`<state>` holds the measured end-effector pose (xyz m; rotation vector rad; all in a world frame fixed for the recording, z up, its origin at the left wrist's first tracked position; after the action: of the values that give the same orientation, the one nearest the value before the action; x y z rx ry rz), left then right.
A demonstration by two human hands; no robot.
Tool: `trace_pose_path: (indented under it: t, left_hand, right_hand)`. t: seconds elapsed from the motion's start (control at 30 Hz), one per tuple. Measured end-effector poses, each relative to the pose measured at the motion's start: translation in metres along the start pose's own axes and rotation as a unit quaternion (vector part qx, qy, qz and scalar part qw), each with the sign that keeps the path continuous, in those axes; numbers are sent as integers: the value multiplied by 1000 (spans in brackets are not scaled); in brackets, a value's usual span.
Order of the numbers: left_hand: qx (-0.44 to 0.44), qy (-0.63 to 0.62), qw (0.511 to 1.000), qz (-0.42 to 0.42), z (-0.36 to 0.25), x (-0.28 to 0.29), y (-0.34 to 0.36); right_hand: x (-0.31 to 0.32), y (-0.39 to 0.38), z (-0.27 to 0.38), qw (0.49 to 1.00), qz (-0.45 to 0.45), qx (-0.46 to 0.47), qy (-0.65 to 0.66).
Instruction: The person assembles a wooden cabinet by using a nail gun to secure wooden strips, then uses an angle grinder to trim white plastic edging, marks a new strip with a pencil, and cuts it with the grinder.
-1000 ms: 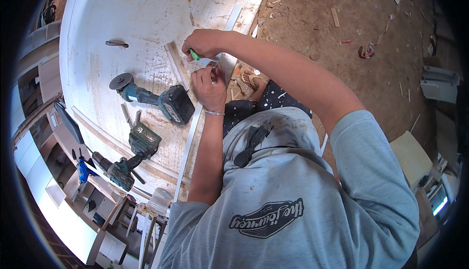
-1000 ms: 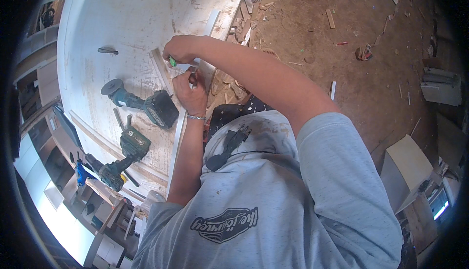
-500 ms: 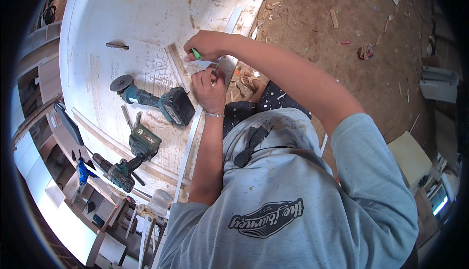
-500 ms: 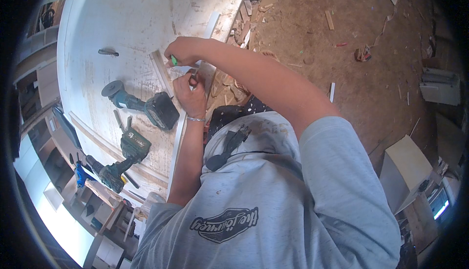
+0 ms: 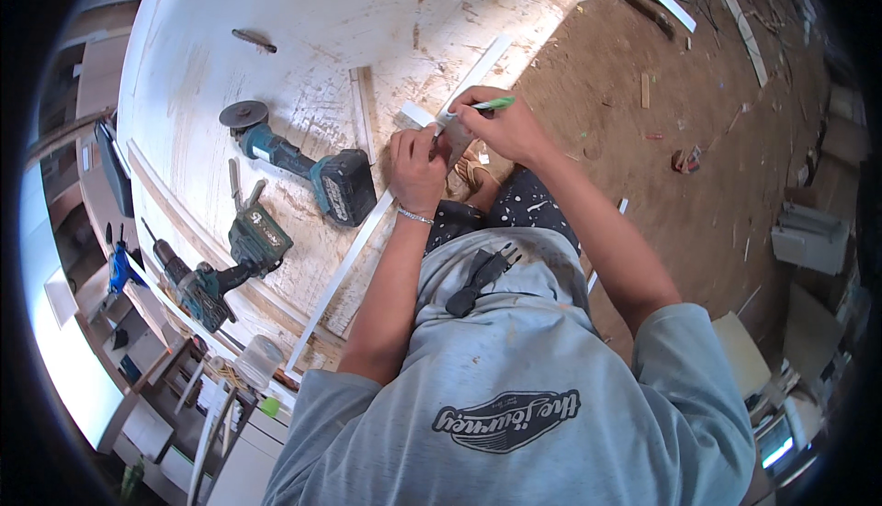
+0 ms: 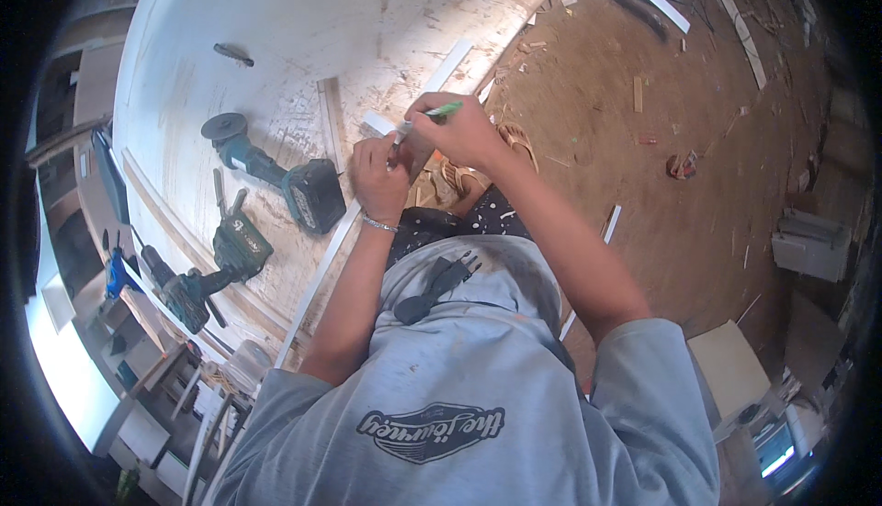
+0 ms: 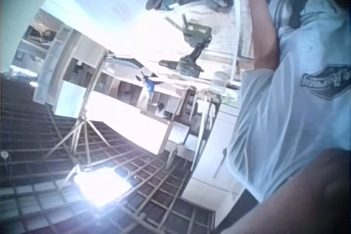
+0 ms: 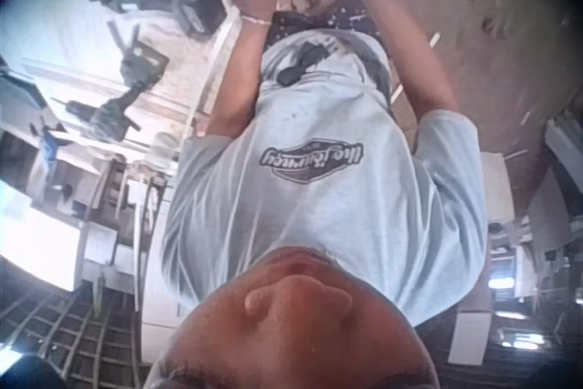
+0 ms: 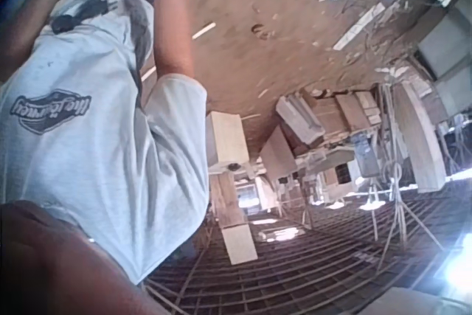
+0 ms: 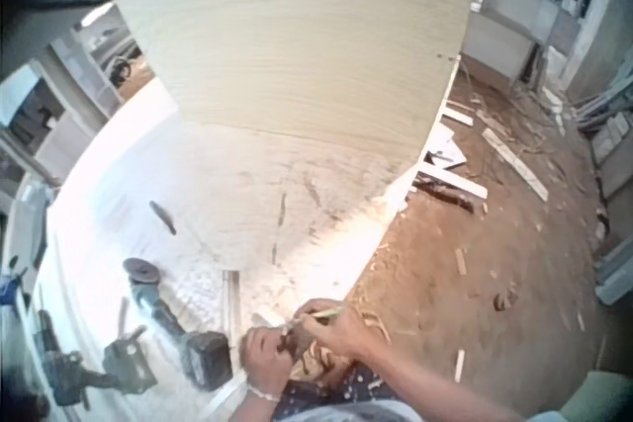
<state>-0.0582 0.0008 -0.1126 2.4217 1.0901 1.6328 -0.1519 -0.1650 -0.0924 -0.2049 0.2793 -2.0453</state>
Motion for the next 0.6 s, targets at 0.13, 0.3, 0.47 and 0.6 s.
trace_pose_path:
  t: [0.13,0.3,0.47,0.6]
  left_hand:
    - [13,-10,1000,10,3,1,-2]
    - [5,-7,1000,-7,2,-2,-1]
    - [4,-4,1000,-2,1,-1,1]
    - [12,-2,1000,24,5,1,-2]
  right_hand:
    - [-9,-3,3,998,-30,32,-39]
    - [-11,-1,8,996,-24,45,-71]
    - [-13,0,8,996,-23,55,-74]
    - [-5,-2,14,985,2,64,-162]
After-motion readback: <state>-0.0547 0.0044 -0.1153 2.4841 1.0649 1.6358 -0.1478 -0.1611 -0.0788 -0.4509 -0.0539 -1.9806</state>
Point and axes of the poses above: each hand's wrist, its own y-axis towards the middle knuckle, its own x-axis out of the back of the hand, z = x × y, the point moved 1 cm from there along y, towards the middle knuckle, and after that the axes turned 1 degree about z, right-handed, at the moved point
